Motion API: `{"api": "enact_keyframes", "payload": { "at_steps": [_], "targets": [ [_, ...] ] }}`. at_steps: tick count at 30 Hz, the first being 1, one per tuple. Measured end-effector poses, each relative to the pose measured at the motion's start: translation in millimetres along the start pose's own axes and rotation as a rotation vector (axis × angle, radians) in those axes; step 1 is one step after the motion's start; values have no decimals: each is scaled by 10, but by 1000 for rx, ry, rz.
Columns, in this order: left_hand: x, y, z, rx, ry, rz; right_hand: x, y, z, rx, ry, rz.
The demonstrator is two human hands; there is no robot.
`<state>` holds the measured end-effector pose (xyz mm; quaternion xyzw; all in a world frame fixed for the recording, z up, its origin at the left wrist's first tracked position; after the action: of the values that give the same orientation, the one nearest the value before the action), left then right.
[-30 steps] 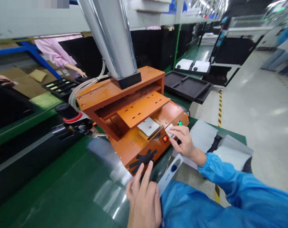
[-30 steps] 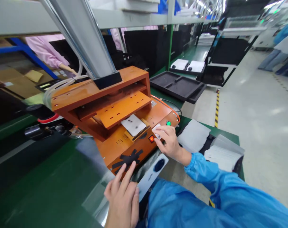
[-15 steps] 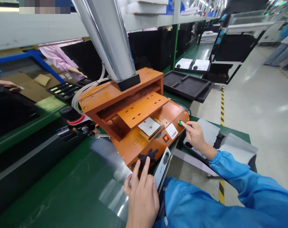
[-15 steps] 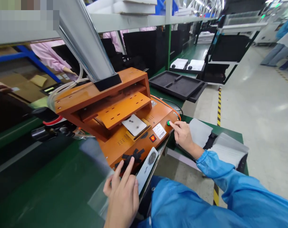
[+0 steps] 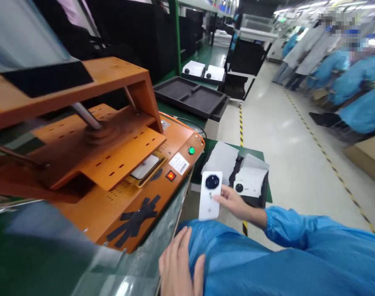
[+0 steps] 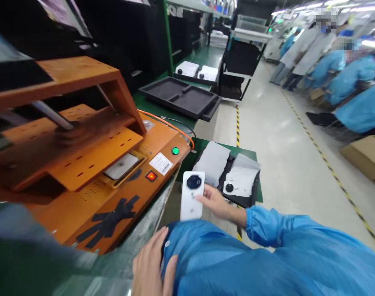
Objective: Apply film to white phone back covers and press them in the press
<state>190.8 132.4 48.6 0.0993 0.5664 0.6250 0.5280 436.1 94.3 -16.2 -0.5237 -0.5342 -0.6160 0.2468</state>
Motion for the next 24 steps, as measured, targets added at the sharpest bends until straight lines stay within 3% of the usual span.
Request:
{"api": "enact_keyframes", "payload": {
  "at_steps": [1, 4, 6, 8, 13, 16, 19, 21, 24],
  "targets": [
    [15, -18, -32, 21, -53, -14, -207, 391, 56, -89, -74, -271],
    [38, 16, -131, 50, -165, -86, -706, 1423, 95, -171, -236, -546],
    [31, 51, -164, 58, -175, -150, -965, 1836, 55, -132, -302, -672],
    [-5, 61, -166, 67, -163, -209, -1201, 1982, -22, -56, -346, -776],
    [-148, 114, -151, 64, -63, -278, -1553, 1727, -230, 112, -301, -939],
    [-204, 179, -180, 93, 34, -329, -1559, 1711, -165, 147, -128, -993],
    [-126, 322, -253, 58, 110, -320, -1488, 1676, 156, 198, 144, -979],
    [51, 481, -370, -22, 184, -200, -1285, 1412, 345, 237, 360, -931],
    [443, 726, -675, -134, 397, 143, -510, 787, 371, 87, 684, -732]
  ]
}}
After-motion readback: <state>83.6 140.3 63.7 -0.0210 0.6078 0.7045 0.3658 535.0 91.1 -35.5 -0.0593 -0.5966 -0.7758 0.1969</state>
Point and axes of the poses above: each hand's wrist, its own z-axis towards the middle knuckle, its own y-axis out of the back of the hand, x = y × z, the point moved 10 cm from there along z, towards the middle knuckle, and after that the axes turned 2 degrees about x, right-handed, at the moved point
